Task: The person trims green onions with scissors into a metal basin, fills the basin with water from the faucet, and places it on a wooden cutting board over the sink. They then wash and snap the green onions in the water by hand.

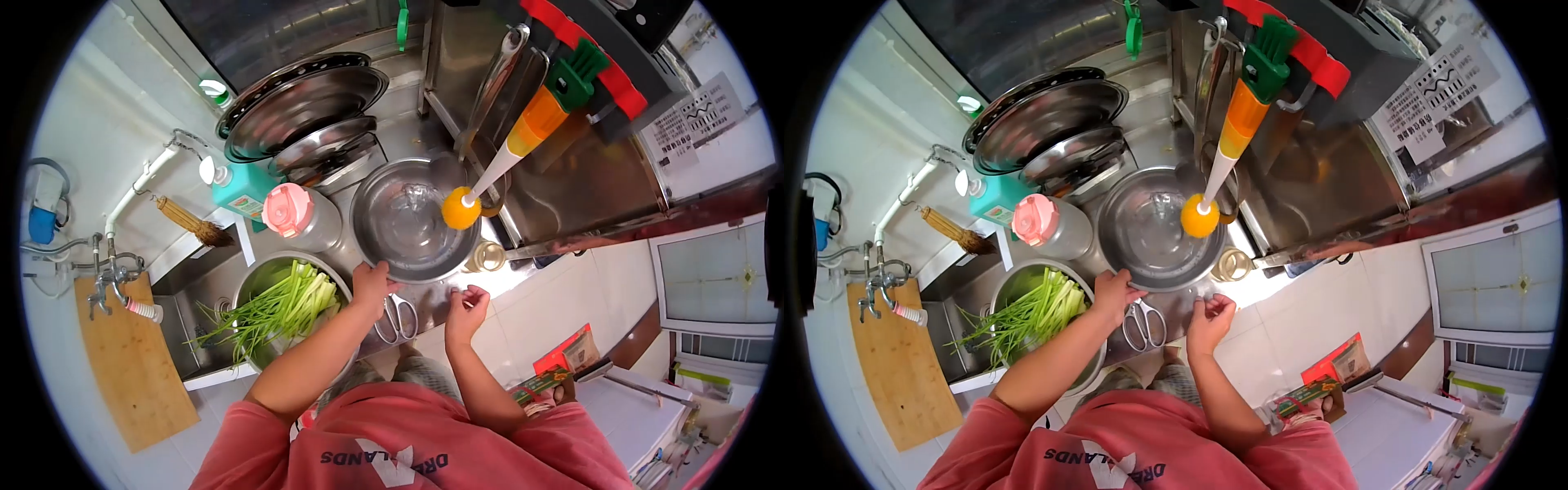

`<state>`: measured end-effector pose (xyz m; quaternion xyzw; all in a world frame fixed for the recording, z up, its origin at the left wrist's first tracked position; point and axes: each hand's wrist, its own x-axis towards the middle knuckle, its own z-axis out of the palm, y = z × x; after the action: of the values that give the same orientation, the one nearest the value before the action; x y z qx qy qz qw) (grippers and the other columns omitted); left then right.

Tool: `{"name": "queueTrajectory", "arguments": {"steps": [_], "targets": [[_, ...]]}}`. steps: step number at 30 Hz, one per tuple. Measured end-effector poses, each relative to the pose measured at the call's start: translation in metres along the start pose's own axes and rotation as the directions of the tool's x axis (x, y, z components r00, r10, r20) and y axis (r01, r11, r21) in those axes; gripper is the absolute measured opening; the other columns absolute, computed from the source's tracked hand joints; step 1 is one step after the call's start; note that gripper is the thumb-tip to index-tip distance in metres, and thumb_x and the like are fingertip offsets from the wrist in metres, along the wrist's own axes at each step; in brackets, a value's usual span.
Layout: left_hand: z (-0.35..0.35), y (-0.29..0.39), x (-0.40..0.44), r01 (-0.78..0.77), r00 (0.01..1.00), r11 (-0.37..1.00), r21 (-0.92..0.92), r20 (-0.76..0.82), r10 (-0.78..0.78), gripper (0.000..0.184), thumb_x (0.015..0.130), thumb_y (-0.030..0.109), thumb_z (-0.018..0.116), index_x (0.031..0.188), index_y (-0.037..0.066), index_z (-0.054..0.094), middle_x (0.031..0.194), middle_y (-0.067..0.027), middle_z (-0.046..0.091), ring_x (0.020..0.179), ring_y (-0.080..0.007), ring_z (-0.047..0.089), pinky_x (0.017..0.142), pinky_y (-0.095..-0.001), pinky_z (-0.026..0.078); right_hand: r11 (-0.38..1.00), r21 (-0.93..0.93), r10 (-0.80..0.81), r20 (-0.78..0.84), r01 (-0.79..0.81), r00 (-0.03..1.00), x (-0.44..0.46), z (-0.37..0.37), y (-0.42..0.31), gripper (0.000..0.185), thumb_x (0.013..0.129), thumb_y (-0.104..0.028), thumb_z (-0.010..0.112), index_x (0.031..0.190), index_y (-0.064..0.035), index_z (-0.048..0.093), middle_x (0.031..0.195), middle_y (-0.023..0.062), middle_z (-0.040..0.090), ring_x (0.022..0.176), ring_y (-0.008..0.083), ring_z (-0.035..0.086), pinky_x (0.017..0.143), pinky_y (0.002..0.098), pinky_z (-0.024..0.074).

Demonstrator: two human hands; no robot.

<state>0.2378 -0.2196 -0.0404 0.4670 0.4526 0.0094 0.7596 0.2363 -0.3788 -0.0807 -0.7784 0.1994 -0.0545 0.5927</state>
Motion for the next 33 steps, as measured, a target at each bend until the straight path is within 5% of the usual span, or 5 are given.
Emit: {"name": "queueTrajectory", "arguments": {"steps": [2, 10, 16, 19, 33], "targets": [[-0.013, -0.006, -0.008, -0.022, 0.999, 1.000, -0.017, 0.025, 0.022, 0.014, 0.080, 0.005, 0.045, 0.087, -0.007, 0.044, 0.083, -0.0170, 0.055, 0.069, -0.0269, 0.060, 0.065, -0.0360, 0.055, 0.898, 0.338, 0.224, 0.201, -0.282, 0.954, -0.011, 0.000, -0.003, 0.027, 0.076, -0.006, 0.063, 0.095, -0.0009, 0.044, 0.071, 0.0020, 0.048, 0.063, 0.0085, 0.049, 0.054, 0.0207, 0.0416], [-0.061, -0.004, -0.032, -0.088, 0.996, 0.994, 0.066, 0.040, 0.085, 0.021, 0.086, 0.007, 0.040, 0.100, -0.005, 0.049, 0.088, -0.0142, 0.060, 0.071, -0.0218, 0.062, 0.060, -0.0300, 0.054, 0.882, 0.327, 0.221, 0.345, -0.338, 0.912, -0.029, 0.005, -0.051, 0.036, 0.078, -0.016, 0.063, 0.104, -0.0012, 0.043, 0.071, 0.0054, 0.051, 0.054, 0.0118, 0.051, 0.049, 0.0244, 0.0449], [-0.082, 0.015, -0.075, -0.104, 0.984, 0.988, 0.111, 0.157, 0.086, 0.022, 0.085, 0.008, 0.041, 0.100, -0.005, 0.050, 0.087, -0.0148, 0.060, 0.070, -0.0207, 0.062, 0.061, -0.0287, 0.054, 0.934, 0.257, 0.229, 0.106, -0.249, 0.968, -0.049, 0.005, -0.043, 0.028, 0.071, -0.004, 0.063, 0.088, -0.0072, 0.041, 0.065, -0.0017, 0.043, 0.050, 0.0095, 0.043, 0.045, 0.0226, 0.0403], [-0.105, 0.018, -0.090, -0.012, 0.977, 0.997, 0.078, 0.213, -0.005, 0.023, 0.082, 0.006, 0.043, 0.099, -0.008, 0.049, 0.086, -0.0166, 0.059, 0.067, -0.0223, 0.062, 0.057, -0.0280, 0.055, 0.856, 0.475, 0.157, 0.139, -0.205, 0.978, -0.064, -0.007, -0.045, 0.026, 0.069, 0.004, 0.056, 0.066, -0.0118, 0.035, 0.057, -0.0030, 0.041, 0.047, 0.0060, 0.039, 0.040, 0.0199, 0.0298], [-0.227, 0.048, -0.159, -0.098, 0.972, 0.991, 0.094, 0.223, 0.075, 0.030, 0.086, 0.021, 0.047, 0.107, 0.000, 0.040, 0.086, -0.0150, 0.055, 0.061, -0.0194, 0.059, 0.054, -0.0297, 0.053, 0.684, 0.590, 0.149, 0.462, -0.428, 0.875, -0.181, 0.016, -0.096, 0.015, 0.068, 0.009, 0.048, 0.072, -0.0051, 0.045, 0.070, 0.0025, 0.051, 0.060, 0.0095, 0.048, 0.053, 0.0218, 0.0402]]}}
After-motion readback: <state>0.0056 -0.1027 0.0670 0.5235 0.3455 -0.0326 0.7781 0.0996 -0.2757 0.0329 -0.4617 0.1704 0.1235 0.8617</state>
